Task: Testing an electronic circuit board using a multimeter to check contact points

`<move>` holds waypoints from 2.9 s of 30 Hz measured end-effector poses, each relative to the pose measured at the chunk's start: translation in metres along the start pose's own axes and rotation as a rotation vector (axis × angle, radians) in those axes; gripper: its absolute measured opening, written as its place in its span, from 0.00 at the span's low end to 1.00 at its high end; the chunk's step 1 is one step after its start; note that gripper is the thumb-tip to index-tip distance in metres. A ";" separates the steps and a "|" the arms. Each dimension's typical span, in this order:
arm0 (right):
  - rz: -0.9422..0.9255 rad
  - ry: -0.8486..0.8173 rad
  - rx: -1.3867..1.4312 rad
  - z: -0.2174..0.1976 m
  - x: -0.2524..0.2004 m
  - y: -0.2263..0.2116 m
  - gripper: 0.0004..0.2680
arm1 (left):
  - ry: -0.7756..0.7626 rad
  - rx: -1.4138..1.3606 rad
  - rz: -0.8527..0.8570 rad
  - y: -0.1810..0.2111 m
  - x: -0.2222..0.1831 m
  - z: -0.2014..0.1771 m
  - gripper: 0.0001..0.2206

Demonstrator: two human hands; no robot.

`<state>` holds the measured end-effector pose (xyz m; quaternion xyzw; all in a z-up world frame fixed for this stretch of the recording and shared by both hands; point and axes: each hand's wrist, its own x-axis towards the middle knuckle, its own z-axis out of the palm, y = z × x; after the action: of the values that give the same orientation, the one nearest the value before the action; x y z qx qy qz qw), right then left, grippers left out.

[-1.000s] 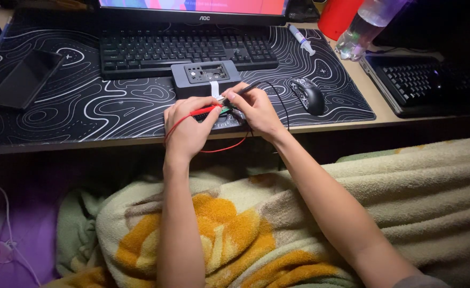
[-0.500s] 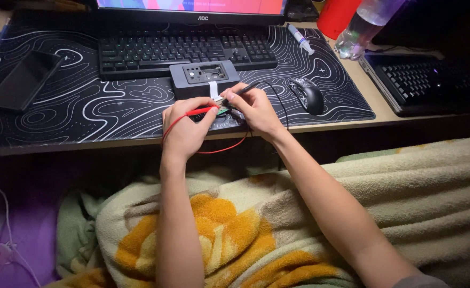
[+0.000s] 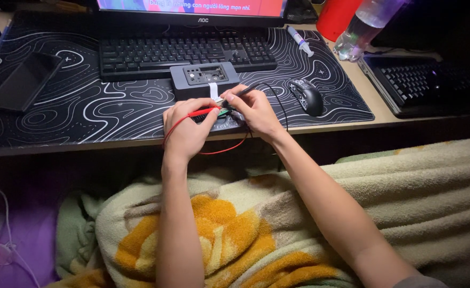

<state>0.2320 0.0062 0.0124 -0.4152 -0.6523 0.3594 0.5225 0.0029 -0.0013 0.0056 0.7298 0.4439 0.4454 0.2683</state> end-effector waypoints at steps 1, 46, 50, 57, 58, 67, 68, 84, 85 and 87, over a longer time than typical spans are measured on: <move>0.000 -0.002 0.000 0.000 -0.001 -0.001 0.05 | 0.001 0.000 -0.001 -0.002 0.000 0.000 0.05; -0.005 -0.236 -0.135 -0.020 0.021 -0.022 0.07 | -0.131 -0.048 0.082 0.020 0.026 -0.027 0.04; -0.015 -0.207 -0.118 -0.019 0.020 -0.027 0.06 | -0.103 -0.040 0.120 0.022 0.025 -0.026 0.03; -0.023 -0.185 -0.164 -0.021 0.022 -0.026 0.05 | -0.066 -0.077 0.203 0.016 0.029 -0.025 0.01; 0.005 -0.194 -0.157 -0.019 0.011 -0.029 0.05 | -0.075 -0.084 0.175 0.017 0.019 -0.026 0.01; 0.009 -0.181 -0.171 -0.020 0.011 -0.030 0.04 | -0.097 -0.069 0.208 0.006 0.031 -0.027 0.03; 0.029 -0.188 -0.204 -0.019 0.008 -0.031 0.04 | -0.131 -0.089 0.168 0.009 0.031 -0.029 0.03; -0.003 -0.152 -0.184 -0.020 0.011 -0.027 0.05 | -0.098 -0.049 0.185 0.007 0.026 -0.026 0.05; -0.027 -0.141 -0.184 -0.020 0.013 -0.027 0.05 | -0.094 -0.038 0.208 0.009 0.026 -0.025 0.05; 0.012 -0.149 -0.197 -0.021 0.010 -0.026 0.05 | -0.040 -0.044 0.101 0.013 0.021 -0.019 0.04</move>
<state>0.2476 0.0055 0.0439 -0.4406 -0.7190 0.3264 0.4271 -0.0044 0.0109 0.0336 0.7538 0.3911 0.4533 0.2706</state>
